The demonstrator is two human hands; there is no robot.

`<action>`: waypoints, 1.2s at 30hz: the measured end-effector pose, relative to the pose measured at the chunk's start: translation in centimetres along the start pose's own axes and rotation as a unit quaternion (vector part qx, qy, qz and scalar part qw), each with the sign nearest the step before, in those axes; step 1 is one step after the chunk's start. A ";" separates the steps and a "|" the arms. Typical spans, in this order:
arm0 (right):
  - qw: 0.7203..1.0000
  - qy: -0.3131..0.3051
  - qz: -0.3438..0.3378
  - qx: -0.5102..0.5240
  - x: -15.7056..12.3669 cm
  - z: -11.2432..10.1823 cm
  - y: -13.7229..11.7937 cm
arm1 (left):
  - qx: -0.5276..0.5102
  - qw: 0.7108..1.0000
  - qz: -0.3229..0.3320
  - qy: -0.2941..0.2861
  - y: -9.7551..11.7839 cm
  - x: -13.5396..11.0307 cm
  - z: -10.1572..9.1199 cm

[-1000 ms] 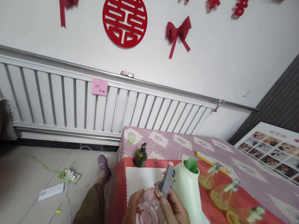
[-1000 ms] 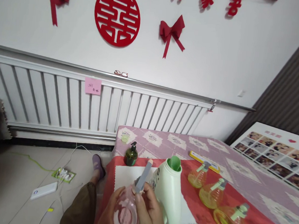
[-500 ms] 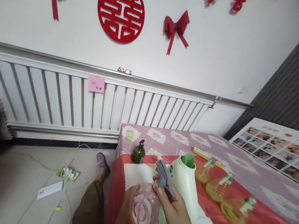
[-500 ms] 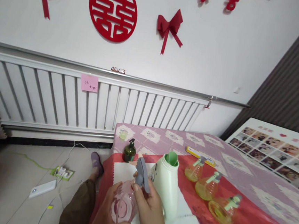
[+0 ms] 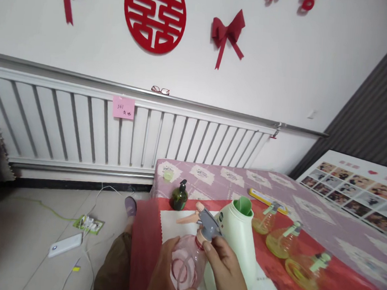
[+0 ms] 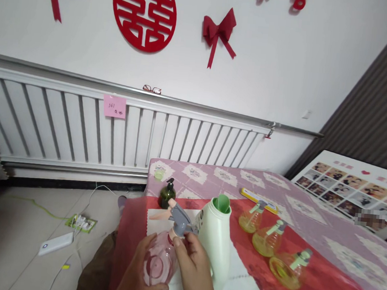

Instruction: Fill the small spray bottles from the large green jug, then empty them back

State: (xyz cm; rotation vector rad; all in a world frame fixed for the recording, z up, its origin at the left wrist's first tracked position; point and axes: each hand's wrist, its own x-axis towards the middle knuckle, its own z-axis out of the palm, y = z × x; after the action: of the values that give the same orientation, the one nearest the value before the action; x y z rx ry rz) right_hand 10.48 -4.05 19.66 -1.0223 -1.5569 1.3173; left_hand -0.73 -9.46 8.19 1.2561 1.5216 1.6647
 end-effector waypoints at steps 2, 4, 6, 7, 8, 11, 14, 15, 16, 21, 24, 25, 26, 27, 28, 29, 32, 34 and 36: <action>1.000 -0.013 -0.005 0.006 0.0 0.0 0.2 | 0.004 1.000 -0.001 0.002 0.1 0.0 0.0; 1.000 -0.005 -0.001 0.017 0.1 0.2 0.3 | 0.000 1.000 -0.004 -0.001 0.1 0.0 -0.1; 0.999 0.013 0.007 0.030 0.3 0.3 0.4 | -0.008 1.000 -0.004 -0.005 0.1 0.0 -0.2; 0.999 0.018 0.009 0.036 0.3 0.4 0.3 | -0.011 1.000 -0.004 -0.005 0.1 0.0 -0.2; 0.999 0.018 0.010 0.039 0.4 0.5 0.2 | -0.010 1.000 -0.003 -0.004 0.0 0.0 -0.2; 0.999 -0.014 0.006 0.030 0.5 0.3 -0.4 | 0.008 1.000 -0.006 0.002 -0.3 -0.1 -0.2; 1.000 -0.005 -0.010 0.013 0.9 -0.2 -1.2 | 0.023 1.000 -0.005 0.009 -0.6 -0.2 -0.3; 1.000 0.012 -0.017 0.013 1.0 -0.5 -1.4 | 0.024 1.000 -0.004 0.011 -0.7 -0.2 -0.3; 0.999 0.031 -0.023 0.016 1.2 -0.8 -1.6 | 0.023 1.000 -0.004 0.013 -0.8 -0.2 -0.4; 0.994 0.095 -0.042 0.032 1.8 -2.3 -2.4 | 0.022 0.999 -0.018 0.015 -0.9 -0.1 -0.6; 0.988 0.139 -0.047 0.037 1.7 -3.4 -2.8 | 0.017 0.999 -0.037 0.015 -1.0 0.0 -0.7; 0.985 0.158 -0.049 0.049 1.7 -3.9 -2.9 | 0.017 0.999 -0.042 0.017 -0.9 0.1 -0.7; 0.981 0.174 -0.052 0.067 1.7 -4.3 -2.9 | 0.018 0.999 -0.046 0.021 -0.9 0.1 -0.8; 0.976 0.190 -0.055 0.087 1.8 -4.7 -2.9 | 0.020 0.998 -0.049 0.026 -0.9 0.2 -0.8; 0.972 0.204 -0.056 0.106 1.8 -5.2 -2.9 | 0.023 0.998 -0.050 0.031 -0.8 0.2 -0.8; 0.968 0.213 -0.056 0.123 1.9 -5.6 -2.9 | 0.025 0.998 -0.051 0.036 -0.8 0.3 -0.9; 0.952 0.238 -0.065 0.180 2.2 -6.5 -3.2 | 0.027 0.997 -0.051 0.046 -0.6 0.4 -1.0; 0.932 0.263 -0.088 0.233 2.3 -7.2 -3.7 | 0.026 0.997 -0.051 0.048 -0.5 0.5 -1.2; 0.906 0.294 -0.116 0.280 2.4 -8.2 -4.3 | 0.021 0.997 -0.055 0.046 -0.6 0.6 -1.3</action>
State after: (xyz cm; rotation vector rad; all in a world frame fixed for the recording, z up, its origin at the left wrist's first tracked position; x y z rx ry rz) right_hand 17.13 0.25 25.00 -0.7353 -0.7467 1.0568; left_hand -2.26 -9.46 7.90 1.1094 1.6591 1.6476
